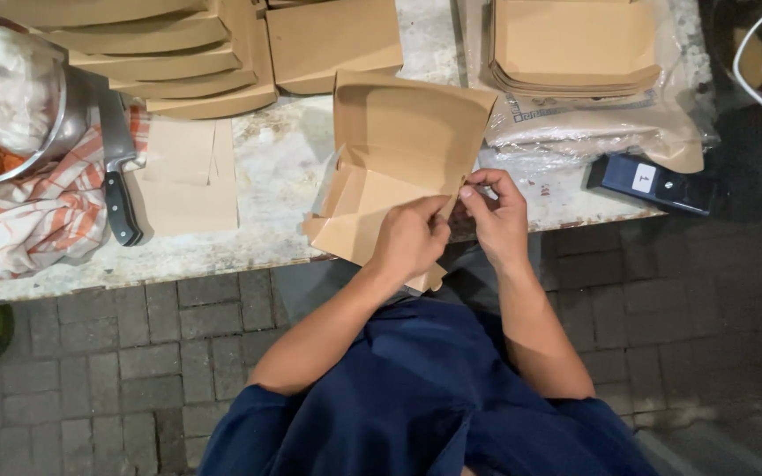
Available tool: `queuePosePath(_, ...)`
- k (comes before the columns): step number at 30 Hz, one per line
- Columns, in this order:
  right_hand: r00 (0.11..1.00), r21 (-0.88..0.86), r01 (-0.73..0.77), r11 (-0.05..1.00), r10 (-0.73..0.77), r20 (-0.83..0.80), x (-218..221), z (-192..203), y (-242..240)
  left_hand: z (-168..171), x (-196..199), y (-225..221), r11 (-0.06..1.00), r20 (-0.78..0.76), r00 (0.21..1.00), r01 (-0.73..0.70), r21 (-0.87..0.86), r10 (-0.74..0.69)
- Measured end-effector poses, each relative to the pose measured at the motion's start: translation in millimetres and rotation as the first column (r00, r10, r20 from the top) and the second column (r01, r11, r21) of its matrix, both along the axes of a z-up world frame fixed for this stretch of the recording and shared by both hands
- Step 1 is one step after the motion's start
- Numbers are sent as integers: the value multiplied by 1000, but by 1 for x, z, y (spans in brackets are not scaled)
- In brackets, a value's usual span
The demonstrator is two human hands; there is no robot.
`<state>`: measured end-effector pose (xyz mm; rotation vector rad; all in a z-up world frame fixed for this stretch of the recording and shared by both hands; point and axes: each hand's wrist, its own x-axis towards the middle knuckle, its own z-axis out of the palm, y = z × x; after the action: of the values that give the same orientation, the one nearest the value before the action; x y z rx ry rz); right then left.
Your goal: Folding flat cardboard templates into boxes for packaging.
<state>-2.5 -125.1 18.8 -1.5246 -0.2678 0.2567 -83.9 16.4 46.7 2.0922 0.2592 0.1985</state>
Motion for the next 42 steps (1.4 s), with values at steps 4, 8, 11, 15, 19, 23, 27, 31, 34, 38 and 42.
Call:
queuePosePath(4, 978, 32, 18, 999, -24, 205, -7, 6, 7, 6, 0, 5, 899, -30, 994, -105, -425, 102)
queuePosePath(8, 911, 8, 26, 1000, -27, 412, -9, 24, 8, -2, -1, 10, 844, -31, 996, -90, -528, 87)
queuePosePath(11, 855, -50, 6, 999, 21, 519, -5, 32, 4, 13, -2, 13, 802, 9, 998, -44, -596, 61)
queuePosePath(15, 741, -148, 34, 988, 74, 668, -4, 36, 5, 4, 1, 11, 768, 3, 998, -44, -639, 60)
queuePosePath(19, 710, -81, -19, 996, 71, 700, -4, 40, 3, -23, -2, 10, 720, 27, 992, -72, -690, 124)
queuePosePath(23, 674, -104, -89, 991, 136, 726, -5, 32, 0, -2, -3, 17, 660, 21, 992, -67, -748, 124)
queuePosePath(27, 662, -118, -21, 993, 103, 742, -10, 34, 6, 12, -1, 16, 635, -116, 975, -212, -743, 190)
queuePosePath(31, 757, -59, -2, 998, 40, 652, -14, 30, 12, 30, 1, 19, 596, -140, 968, -238, -767, 207)
queuePosePath(34, 849, -20, -25, 999, 32, 528, -16, 30, 11, 22, 2, 22, 658, -147, 972, -232, -716, 183)
queuePosePath(38, 935, 75, -47, 996, 17, 354, -17, 28, 11, 1, -2, 20, 732, -162, 977, -210, -649, 137)
queuePosePath(42, 999, 168, -8, 986, 0, 50, -14, 19, 7, 33, -6, 18, 819, 4, 983, -150, -554, 182)
